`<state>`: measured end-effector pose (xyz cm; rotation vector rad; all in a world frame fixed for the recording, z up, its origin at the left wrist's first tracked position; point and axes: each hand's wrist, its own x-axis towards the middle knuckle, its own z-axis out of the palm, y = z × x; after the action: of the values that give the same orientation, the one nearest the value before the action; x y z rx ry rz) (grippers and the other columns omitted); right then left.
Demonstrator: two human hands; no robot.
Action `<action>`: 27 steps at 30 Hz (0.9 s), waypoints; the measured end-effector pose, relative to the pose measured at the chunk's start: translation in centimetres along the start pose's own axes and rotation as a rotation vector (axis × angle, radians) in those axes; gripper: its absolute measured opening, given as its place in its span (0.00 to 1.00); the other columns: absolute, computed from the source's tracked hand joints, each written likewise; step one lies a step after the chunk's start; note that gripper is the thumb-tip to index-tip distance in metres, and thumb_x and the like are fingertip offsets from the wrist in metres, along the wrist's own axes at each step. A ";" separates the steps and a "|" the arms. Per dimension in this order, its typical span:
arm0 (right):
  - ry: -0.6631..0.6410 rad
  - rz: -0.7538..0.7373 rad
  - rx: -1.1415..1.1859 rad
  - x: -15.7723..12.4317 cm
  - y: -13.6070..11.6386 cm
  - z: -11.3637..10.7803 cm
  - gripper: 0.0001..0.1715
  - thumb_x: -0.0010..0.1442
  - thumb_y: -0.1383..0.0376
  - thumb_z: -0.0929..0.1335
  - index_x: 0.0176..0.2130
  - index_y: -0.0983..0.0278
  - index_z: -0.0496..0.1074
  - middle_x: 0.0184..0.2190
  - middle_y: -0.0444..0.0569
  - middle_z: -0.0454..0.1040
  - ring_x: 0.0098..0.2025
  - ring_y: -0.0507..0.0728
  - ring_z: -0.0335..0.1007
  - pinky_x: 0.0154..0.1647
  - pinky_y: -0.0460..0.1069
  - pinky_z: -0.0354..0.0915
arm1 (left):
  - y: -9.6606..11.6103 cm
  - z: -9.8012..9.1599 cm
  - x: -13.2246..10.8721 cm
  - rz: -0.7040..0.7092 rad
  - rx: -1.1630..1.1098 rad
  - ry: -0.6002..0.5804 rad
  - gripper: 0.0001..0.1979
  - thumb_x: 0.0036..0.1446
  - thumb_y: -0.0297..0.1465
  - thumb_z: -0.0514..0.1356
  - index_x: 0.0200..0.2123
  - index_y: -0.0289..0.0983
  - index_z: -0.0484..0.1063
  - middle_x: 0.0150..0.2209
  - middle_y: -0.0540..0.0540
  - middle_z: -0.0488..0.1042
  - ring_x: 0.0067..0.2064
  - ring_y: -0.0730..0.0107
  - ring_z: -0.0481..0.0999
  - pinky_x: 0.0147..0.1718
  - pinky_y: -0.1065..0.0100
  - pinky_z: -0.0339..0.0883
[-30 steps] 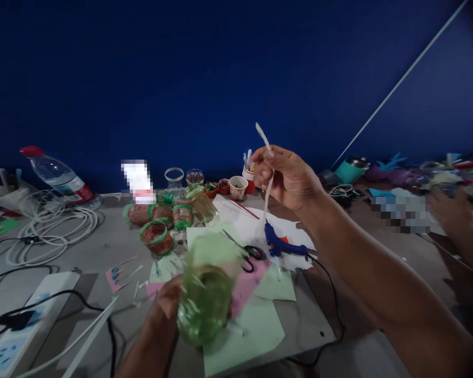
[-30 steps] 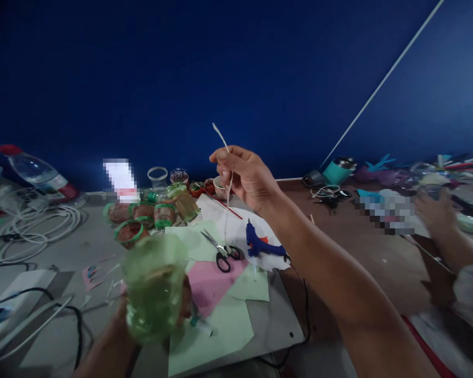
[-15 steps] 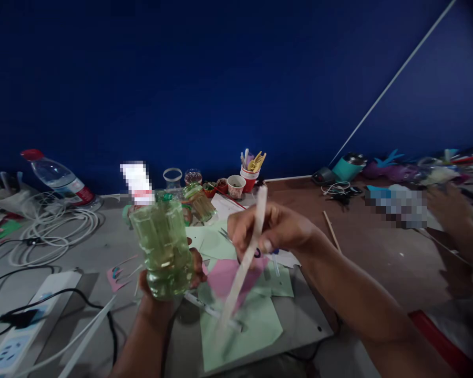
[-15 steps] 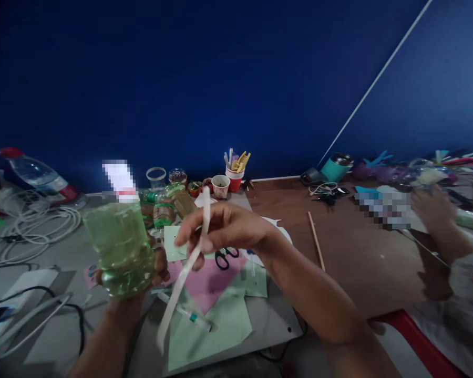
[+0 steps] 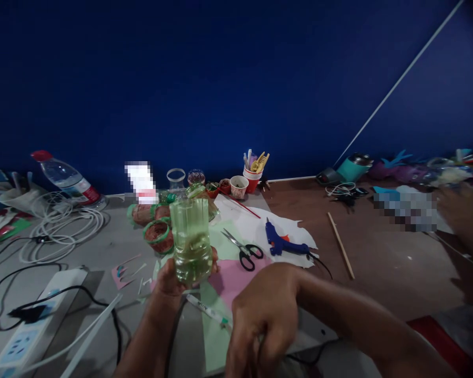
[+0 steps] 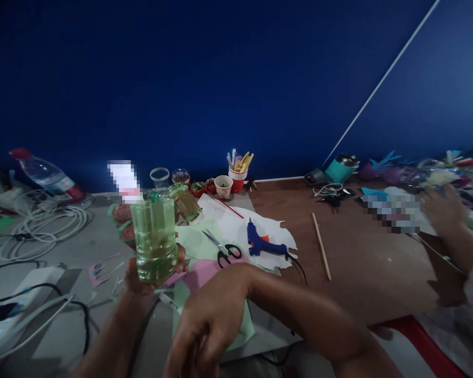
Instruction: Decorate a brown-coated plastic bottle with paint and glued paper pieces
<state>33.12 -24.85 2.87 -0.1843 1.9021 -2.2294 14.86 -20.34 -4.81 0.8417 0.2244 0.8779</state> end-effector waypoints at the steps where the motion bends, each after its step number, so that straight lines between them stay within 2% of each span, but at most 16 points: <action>1: -0.041 -0.033 -0.043 0.7 0.8 0.1 0.15 0.44 0.60 0.77 0.25 0.65 0.71 0.23 0.46 0.75 0.30 0.54 0.77 0.34 0.40 0.69 | 0.0 -0.1 0.0 -0.012 -0.016 0.015 0.37 0.41 0.54 0.65 0.49 0.36 0.73 0.38 0.40 0.78 0.34 0.55 0.78 0.45 0.48 0.68; 3: -0.131 -0.070 -0.145 1.4 1.5 0.2 0.18 0.41 0.60 0.78 0.19 0.63 0.67 0.18 0.43 0.71 0.26 0.53 0.75 0.31 0.39 0.68 | 0.0 -0.2 0.1 -0.032 -0.049 0.028 0.33 0.44 0.51 0.65 0.49 0.36 0.73 0.41 0.39 0.79 0.37 0.53 0.79 0.47 0.47 0.68; 4: -0.153 -0.091 -0.176 1.3 1.3 0.3 0.19 0.41 0.59 0.78 0.19 0.62 0.66 0.18 0.43 0.71 0.26 0.53 0.75 0.30 0.40 0.69 | 0.0 -0.3 0.2 -0.035 -0.060 0.035 0.32 0.45 0.51 0.65 0.49 0.36 0.73 0.43 0.38 0.79 0.39 0.52 0.79 0.47 0.48 0.68; 6: -0.094 -0.127 -0.177 -0.1 0.0 0.3 0.17 0.42 0.58 0.77 0.25 0.63 0.70 0.25 0.47 0.76 0.31 0.56 0.77 0.35 0.43 0.71 | -0.2 -0.5 0.4 -0.029 -0.067 0.059 0.31 0.46 0.50 0.65 0.49 0.35 0.74 0.45 0.37 0.78 0.42 0.50 0.79 0.48 0.50 0.68; 7: -0.054 -0.119 -0.169 -1.3 -0.9 0.3 0.15 0.48 0.60 0.75 0.33 0.65 0.72 0.34 0.52 0.78 0.39 0.59 0.77 0.43 0.46 0.71 | -0.3 -0.6 0.6 -0.026 -0.065 0.072 0.31 0.47 0.50 0.65 0.48 0.34 0.74 0.45 0.37 0.78 0.43 0.51 0.79 0.48 0.51 0.68; 8: 0.137 -0.104 -0.152 -2.6 -1.8 0.1 0.14 0.56 0.61 0.71 0.40 0.67 0.71 0.40 0.54 0.77 0.43 0.58 0.75 0.47 0.48 0.70 | -0.5 -0.6 0.7 -0.022 -0.059 0.081 0.31 0.47 0.50 0.65 0.48 0.34 0.74 0.45 0.37 0.78 0.43 0.51 0.79 0.48 0.52 0.69; 9: 0.349 -0.116 -0.128 -3.8 -2.5 -0.1 0.14 0.59 0.61 0.68 0.42 0.68 0.71 0.39 0.54 0.76 0.41 0.57 0.75 0.45 0.49 0.69 | -0.6 -0.6 0.9 -0.016 -0.047 0.089 0.31 0.47 0.50 0.65 0.48 0.34 0.74 0.45 0.37 0.79 0.43 0.52 0.79 0.48 0.52 0.69; 11: 0.852 -0.156 -0.097 -5.9 -3.0 -0.9 0.15 0.60 0.60 0.67 0.41 0.69 0.72 0.33 0.50 0.75 0.34 0.52 0.73 0.39 0.46 0.69 | -1.0 -0.5 1.2 0.001 -0.014 0.112 0.31 0.46 0.50 0.65 0.48 0.36 0.74 0.45 0.38 0.78 0.44 0.53 0.78 0.48 0.53 0.69; 13: 1.328 -0.205 -0.097 -6.8 -2.1 -2.0 0.14 0.59 0.59 0.68 0.39 0.68 0.72 0.29 0.45 0.73 0.27 0.48 0.67 0.31 0.43 0.64 | -1.2 -0.2 1.4 0.020 0.015 0.146 0.30 0.45 0.47 0.67 0.49 0.38 0.73 0.47 0.39 0.78 0.47 0.54 0.77 0.49 0.53 0.68; 15: 1.555 -0.190 -0.067 -6.7 -0.4 -3.0 0.15 0.56 0.59 0.70 0.41 0.67 0.71 0.31 0.44 0.71 0.28 0.48 0.64 0.31 0.43 0.63 | -1.3 0.4 1.6 0.042 0.032 0.183 0.30 0.44 0.45 0.69 0.51 0.41 0.71 0.48 0.41 0.77 0.49 0.54 0.76 0.51 0.52 0.66; 17: 1.577 -0.186 -0.034 -5.8 1.4 -3.8 0.21 0.54 0.58 0.71 0.45 0.66 0.69 0.35 0.46 0.71 0.33 0.50 0.66 0.33 0.45 0.63 | -1.3 1.1 1.8 0.048 0.051 0.203 0.32 0.42 0.43 0.71 0.52 0.42 0.70 0.48 0.41 0.77 0.50 0.52 0.75 0.52 0.51 0.65; 21: 1.481 -0.268 -0.015 -4.1 3.7 -4.3 0.33 0.50 0.52 0.73 0.51 0.64 0.66 0.44 0.50 0.69 0.39 0.53 0.66 0.43 0.49 0.64 | -1.1 2.3 2.0 0.022 0.100 0.227 0.35 0.40 0.40 0.72 0.54 0.41 0.70 0.46 0.41 0.78 0.52 0.49 0.74 0.53 0.51 0.64; 24: 1.422 -0.296 -0.039 -3.8 4.3 -4.4 0.36 0.48 0.51 0.75 0.51 0.64 0.67 0.46 0.52 0.69 0.42 0.54 0.66 0.47 0.52 0.63 | -1.1 2.5 2.0 0.006 0.134 0.268 0.32 0.42 0.39 0.71 0.52 0.40 0.72 0.44 0.41 0.79 0.51 0.49 0.75 0.52 0.54 0.66; 27: 1.406 -0.324 -0.003 -3.9 5.0 -4.7 0.37 0.47 0.51 0.75 0.51 0.64 0.67 0.46 0.51 0.70 0.43 0.55 0.67 0.48 0.52 0.63 | -1.5 2.0 2.1 0.012 0.152 0.335 0.28 0.44 0.39 0.70 0.50 0.41 0.73 0.45 0.42 0.79 0.49 0.52 0.76 0.51 0.56 0.67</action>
<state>36.26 -20.18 -2.68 1.5667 2.4712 -2.8357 18.01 -20.40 -4.26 0.8332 0.5847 1.0202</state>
